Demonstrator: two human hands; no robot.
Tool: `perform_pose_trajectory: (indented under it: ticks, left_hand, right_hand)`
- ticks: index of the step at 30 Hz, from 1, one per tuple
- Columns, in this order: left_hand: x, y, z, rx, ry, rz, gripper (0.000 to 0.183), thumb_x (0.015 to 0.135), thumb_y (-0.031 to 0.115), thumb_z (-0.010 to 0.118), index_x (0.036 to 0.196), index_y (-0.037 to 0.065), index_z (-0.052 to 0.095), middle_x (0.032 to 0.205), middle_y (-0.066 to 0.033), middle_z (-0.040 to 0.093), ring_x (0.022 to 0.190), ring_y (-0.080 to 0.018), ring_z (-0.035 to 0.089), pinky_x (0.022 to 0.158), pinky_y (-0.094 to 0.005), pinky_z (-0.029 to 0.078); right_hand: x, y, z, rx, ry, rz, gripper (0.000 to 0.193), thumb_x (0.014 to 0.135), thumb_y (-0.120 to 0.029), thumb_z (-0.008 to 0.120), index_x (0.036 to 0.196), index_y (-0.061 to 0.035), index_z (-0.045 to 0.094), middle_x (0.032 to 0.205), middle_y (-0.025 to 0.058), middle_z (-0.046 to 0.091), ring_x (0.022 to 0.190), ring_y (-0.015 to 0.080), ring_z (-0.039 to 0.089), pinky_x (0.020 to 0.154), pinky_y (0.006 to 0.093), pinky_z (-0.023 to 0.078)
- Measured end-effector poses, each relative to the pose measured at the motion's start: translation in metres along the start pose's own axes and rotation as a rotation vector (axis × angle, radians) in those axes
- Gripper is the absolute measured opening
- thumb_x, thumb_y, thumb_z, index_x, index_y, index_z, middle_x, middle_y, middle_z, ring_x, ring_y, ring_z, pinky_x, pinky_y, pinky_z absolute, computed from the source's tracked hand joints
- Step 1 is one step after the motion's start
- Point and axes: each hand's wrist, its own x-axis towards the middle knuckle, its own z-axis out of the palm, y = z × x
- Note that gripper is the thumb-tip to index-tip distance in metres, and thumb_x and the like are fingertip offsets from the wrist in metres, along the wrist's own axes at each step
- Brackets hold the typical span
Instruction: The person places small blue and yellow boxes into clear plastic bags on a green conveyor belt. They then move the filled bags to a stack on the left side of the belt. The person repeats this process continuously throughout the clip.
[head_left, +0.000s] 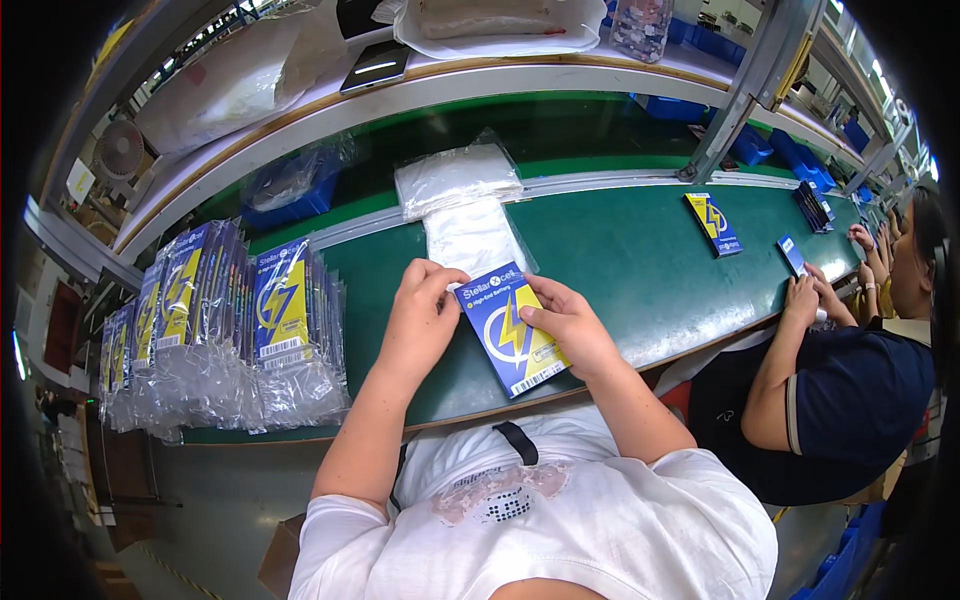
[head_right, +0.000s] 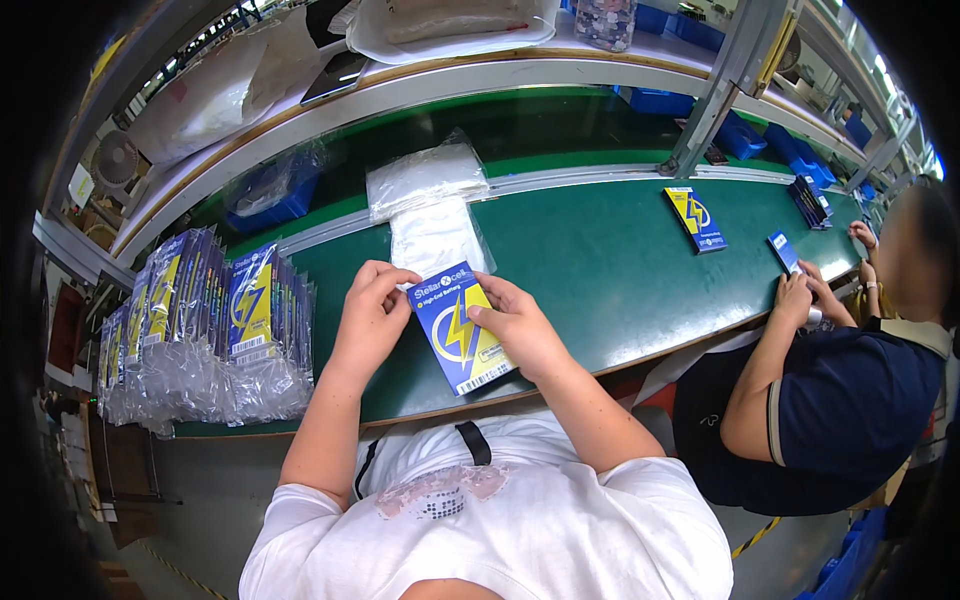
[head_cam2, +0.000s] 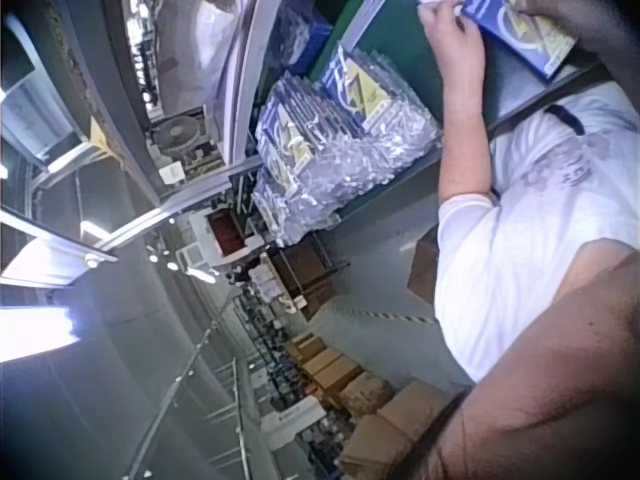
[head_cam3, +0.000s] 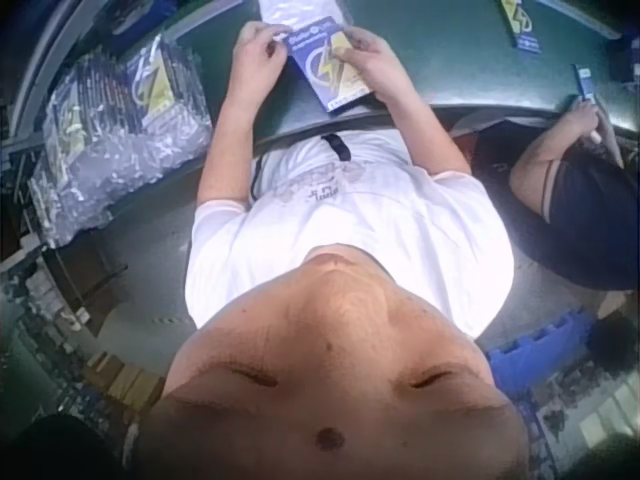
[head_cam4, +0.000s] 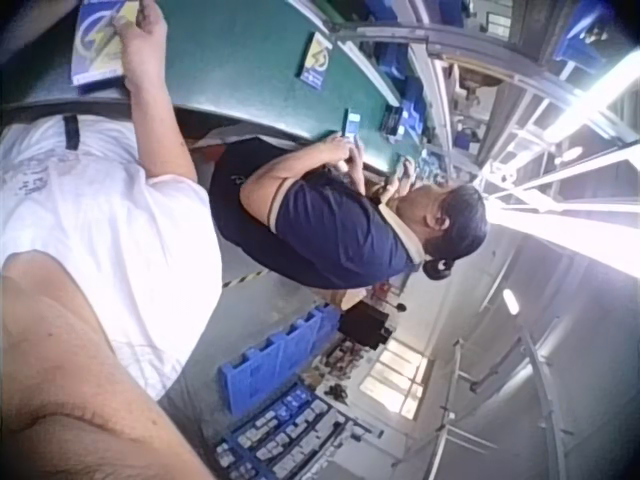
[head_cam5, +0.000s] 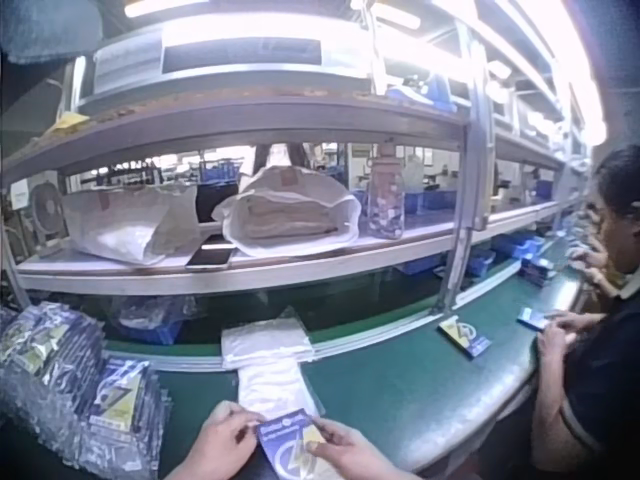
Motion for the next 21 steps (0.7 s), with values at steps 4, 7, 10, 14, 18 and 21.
perform_pose_trajectory:
  ticks: [4,7,10,14,18,21]
  left_hand:
    - [-0.014,0.015,0.005,-0.017,-0.009,0.074,0.031,0.076,-0.009,0.056,0.104,0.004,0.060,0.099,-0.0077,0.050,0.073,-0.0120,0.056,0.064,-0.0239,0.046]
    - [-0.021,0.023,-0.002,-0.306,-0.143,-0.003,0.026,0.079,-0.007,0.056,0.103,0.003,0.059,0.102,-0.0076,0.051,0.077,-0.0108,0.057,0.067,-0.0238,0.047]
    - [-0.026,0.016,0.012,-0.766,0.126,-0.199,0.028,0.085,0.006,0.062,0.110,-0.002,0.052,0.106,-0.0082,0.052,0.085,-0.0107,0.058,0.073,-0.0234,0.048]
    - [-0.031,0.025,0.032,-1.294,0.101,-0.433,0.025,0.090,0.011,0.058,0.111,-0.001,0.049,0.107,-0.0093,0.059,0.093,-0.0136,0.059,0.082,-0.0269,0.048]
    - [-0.023,0.020,0.023,-1.422,0.182,-0.394,0.022,0.092,0.008,0.051,0.112,-0.001,0.049,0.108,-0.0109,0.060,0.095,-0.0162,0.061,0.084,-0.0302,0.049]
    - [-0.023,0.031,0.009,-1.426,0.117,-0.420,0.024,0.094,0.011,0.049,0.114,-0.002,0.049,0.108,-0.0111,0.060,0.098,-0.0187,0.060,0.086,-0.0330,0.049]
  right_hand:
    - [-0.006,0.003,0.009,-0.066,0.161,-0.029,0.033,0.085,-0.004,0.060,0.114,0.0087,0.050,0.100,0.0144,0.063,0.087,0.0145,0.062,0.077,0.0257,0.050]
    - [-0.009,0.001,0.008,-0.143,0.296,-0.071,0.021,0.082,-0.005,0.065,0.096,0.0048,0.054,0.094,0.0138,0.063,0.081,0.0118,0.061,0.069,0.0226,0.049]
    - [-0.019,-0.001,0.018,0.047,0.270,-0.143,0.017,0.081,-0.008,0.069,0.082,-0.0008,0.053,0.082,0.0088,0.063,0.070,0.0087,0.059,0.063,0.0219,0.048]
    - [-0.022,0.005,0.015,-0.067,0.140,-0.098,0.017,0.080,-0.009,0.070,0.085,0.0000,0.057,0.077,0.0042,0.062,0.068,0.0067,0.058,0.058,0.0195,0.046]
    - [-0.025,-0.020,0.023,-0.203,0.057,0.015,0.039,0.078,-0.007,0.071,0.112,0.0037,0.055,0.082,0.0062,0.062,0.067,0.0066,0.057,0.057,0.0195,0.045]
    - [-0.035,-0.034,0.017,-0.332,-0.094,-0.110,0.058,0.076,-0.005,0.072,0.128,0.0016,0.047,0.086,0.0077,0.061,0.067,0.0073,0.057,0.057,0.0200,0.045]
